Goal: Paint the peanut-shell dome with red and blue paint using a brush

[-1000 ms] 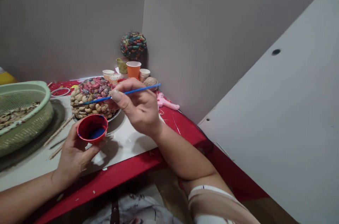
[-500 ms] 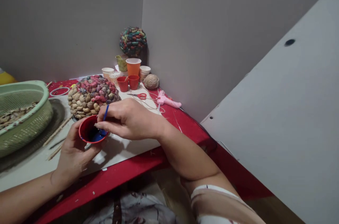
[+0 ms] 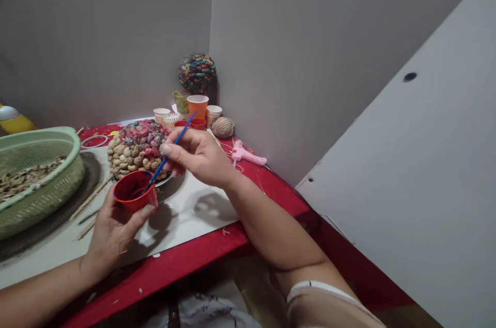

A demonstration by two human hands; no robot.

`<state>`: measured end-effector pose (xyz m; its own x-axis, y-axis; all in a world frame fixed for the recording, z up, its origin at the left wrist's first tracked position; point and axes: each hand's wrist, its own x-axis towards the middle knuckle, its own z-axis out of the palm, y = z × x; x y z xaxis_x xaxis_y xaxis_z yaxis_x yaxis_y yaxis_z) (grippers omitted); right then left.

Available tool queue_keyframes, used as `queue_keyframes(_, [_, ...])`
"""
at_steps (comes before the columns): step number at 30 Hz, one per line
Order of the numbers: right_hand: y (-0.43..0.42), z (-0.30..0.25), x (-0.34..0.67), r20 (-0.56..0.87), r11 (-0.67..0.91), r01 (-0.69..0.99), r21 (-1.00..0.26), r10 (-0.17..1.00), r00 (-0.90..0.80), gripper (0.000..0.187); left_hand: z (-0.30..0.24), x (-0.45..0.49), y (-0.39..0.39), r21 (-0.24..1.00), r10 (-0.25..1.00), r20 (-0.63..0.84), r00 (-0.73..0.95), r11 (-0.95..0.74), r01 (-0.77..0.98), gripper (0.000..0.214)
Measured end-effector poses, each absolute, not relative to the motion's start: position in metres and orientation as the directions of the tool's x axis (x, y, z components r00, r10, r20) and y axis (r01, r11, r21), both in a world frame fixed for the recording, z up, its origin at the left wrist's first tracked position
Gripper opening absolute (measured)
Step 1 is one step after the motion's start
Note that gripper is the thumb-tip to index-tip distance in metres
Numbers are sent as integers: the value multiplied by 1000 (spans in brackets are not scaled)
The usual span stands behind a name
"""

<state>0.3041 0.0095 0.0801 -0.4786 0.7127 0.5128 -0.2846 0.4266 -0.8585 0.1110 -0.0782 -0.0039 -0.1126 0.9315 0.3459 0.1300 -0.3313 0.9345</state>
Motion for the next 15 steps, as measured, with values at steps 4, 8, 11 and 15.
queue_keyframes(4, [20,77,299,536,404,-395,-825,782,-318,39,-5,110,-78,940,933,339,-120,-331,82,55])
queue_keyframes(8, [20,73,288,613,534,-394,-748,784,-101,40,-7,109,-77,937,930,349,-117,-344,60,52])
queue_keyframes(11, [16,67,278,666,632,-323,-704,746,8,38,-8,110,-77,942,935,337,-113,-335,36,54])
queue_keyframes(15, [13,60,267,751,743,-240,-625,656,72,30,-8,110,-77,942,938,334,-92,-329,63,54])
